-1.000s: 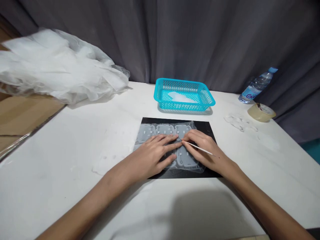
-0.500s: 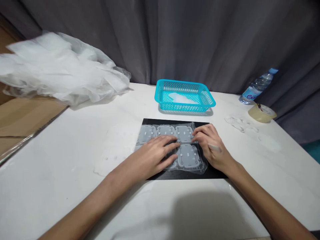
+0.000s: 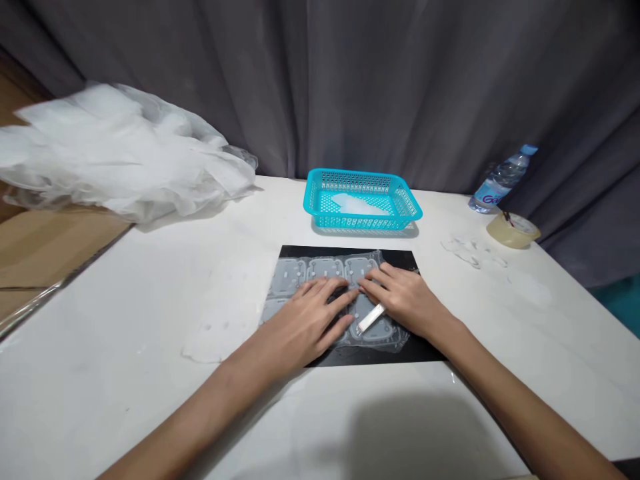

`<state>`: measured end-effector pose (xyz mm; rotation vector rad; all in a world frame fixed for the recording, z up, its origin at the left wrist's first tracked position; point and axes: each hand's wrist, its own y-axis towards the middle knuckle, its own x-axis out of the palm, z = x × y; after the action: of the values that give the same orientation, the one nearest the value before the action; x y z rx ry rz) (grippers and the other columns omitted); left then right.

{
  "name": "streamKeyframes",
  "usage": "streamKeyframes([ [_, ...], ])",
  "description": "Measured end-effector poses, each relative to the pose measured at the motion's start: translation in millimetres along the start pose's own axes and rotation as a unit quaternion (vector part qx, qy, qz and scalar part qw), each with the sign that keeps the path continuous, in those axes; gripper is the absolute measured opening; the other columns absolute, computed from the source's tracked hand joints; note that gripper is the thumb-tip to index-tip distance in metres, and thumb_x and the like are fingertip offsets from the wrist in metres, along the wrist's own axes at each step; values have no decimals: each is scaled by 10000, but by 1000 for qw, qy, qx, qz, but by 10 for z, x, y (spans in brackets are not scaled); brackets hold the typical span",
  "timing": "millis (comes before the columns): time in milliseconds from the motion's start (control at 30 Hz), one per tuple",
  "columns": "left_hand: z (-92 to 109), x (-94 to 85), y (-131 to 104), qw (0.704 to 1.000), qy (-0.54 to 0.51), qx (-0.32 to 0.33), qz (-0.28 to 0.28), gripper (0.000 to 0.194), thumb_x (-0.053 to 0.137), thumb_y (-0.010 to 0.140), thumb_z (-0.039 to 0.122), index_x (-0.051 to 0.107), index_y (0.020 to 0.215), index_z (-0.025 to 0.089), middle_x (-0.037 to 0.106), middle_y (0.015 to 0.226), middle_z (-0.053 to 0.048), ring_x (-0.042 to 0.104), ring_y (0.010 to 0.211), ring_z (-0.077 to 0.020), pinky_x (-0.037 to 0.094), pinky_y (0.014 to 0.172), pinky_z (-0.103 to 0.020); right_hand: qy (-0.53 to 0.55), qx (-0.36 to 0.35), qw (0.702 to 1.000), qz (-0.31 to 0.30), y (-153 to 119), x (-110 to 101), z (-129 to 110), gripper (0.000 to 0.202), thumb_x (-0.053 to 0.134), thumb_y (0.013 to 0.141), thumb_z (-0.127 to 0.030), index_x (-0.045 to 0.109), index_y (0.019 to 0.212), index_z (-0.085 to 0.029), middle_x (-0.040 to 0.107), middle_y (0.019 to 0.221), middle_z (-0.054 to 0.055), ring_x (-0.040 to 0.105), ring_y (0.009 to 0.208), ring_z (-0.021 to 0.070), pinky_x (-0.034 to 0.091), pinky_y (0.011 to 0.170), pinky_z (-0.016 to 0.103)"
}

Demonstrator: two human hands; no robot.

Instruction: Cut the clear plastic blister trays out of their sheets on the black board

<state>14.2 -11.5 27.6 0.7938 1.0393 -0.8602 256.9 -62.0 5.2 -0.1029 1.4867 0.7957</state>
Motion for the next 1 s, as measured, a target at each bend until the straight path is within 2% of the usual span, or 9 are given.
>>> streamKeyframes([
  [100,-3,-5,3,1000,1,10,-4,456,393,1117,395,554,1497,201,587,1437,-161,563,1335,-320,450,1148,-538,-34,-19,999,-12,26,29,-12,283,426,1095,-115,686,992,-161,710,920,99,644,854,236,475,679,356],
  [200,-3,-12,5,1000,-3,4,-9,457,387,1117,397,549,1500,211,572,1422,-159,558,1325,-324,458,1137,-537,-32,3,999,-13,57,57,-11,318,375,1110,-136,639,934,-163,679,873,83,649,782,218,448,631,343],
  [400,17,-42,5,999,-30,-13,-12,429,389,1116,401,566,1479,256,560,1366,-135,613,1218,-293,487,1092,-523,44,105,993,-33,89,94,7,258,326,1128,-206,552,1007,-176,658,947,78,646,731,190,395,544,295],
  [1000,29,-94,59,999,-24,-12,-32,414,396,1103,355,594,1441,221,560,1357,-145,654,1118,-294,519,1037,-533,89,180,977,-71,158,67,16,130,418,1101,-212,529,1048,-170,673,1003,90,638,658,185,317,550,306],
])
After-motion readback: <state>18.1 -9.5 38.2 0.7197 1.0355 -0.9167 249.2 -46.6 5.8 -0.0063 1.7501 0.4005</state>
